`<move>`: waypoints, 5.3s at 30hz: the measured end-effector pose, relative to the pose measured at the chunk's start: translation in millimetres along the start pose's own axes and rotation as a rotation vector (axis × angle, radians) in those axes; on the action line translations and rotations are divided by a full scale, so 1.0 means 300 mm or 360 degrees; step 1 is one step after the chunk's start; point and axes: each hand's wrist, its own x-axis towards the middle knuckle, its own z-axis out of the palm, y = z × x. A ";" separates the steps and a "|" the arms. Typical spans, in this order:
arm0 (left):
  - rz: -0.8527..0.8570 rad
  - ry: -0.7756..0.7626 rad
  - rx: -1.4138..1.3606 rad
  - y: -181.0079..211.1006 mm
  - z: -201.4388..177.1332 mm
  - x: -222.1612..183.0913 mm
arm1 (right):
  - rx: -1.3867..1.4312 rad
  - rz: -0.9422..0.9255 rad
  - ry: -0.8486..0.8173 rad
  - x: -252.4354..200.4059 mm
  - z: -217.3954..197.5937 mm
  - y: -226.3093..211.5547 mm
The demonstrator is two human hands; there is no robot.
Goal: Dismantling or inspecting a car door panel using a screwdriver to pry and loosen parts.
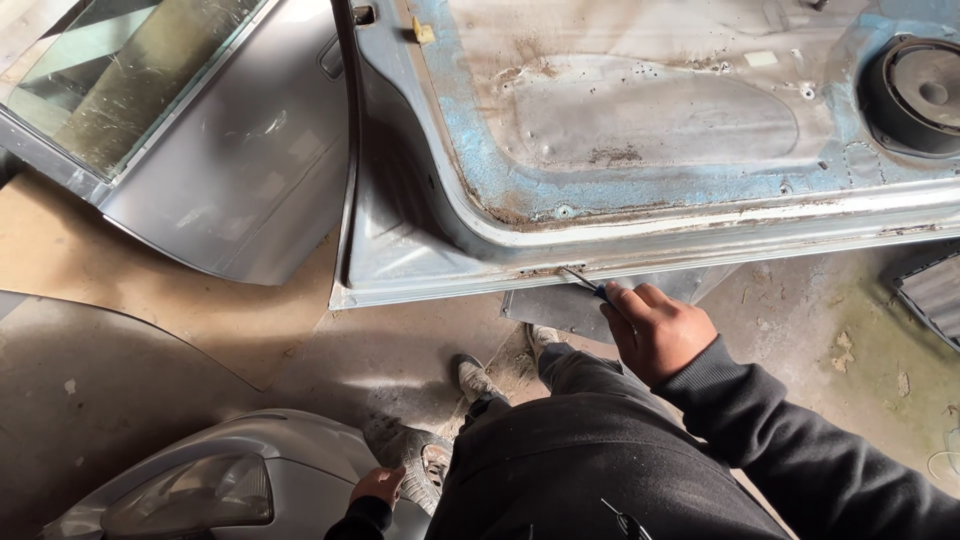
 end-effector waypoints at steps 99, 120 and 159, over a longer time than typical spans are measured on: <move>0.0079 0.0086 0.0099 -0.106 0.058 0.048 | 0.0006 0.0055 -0.0216 0.046 0.031 -0.086; 0.0106 0.0102 0.0130 -0.115 0.066 0.080 | -0.0057 -0.0086 -0.0455 0.132 0.002 -0.123; -0.0035 0.0013 -0.0139 -0.076 0.021 0.100 | -0.0309 -0.0387 -0.0037 0.030 0.197 -0.069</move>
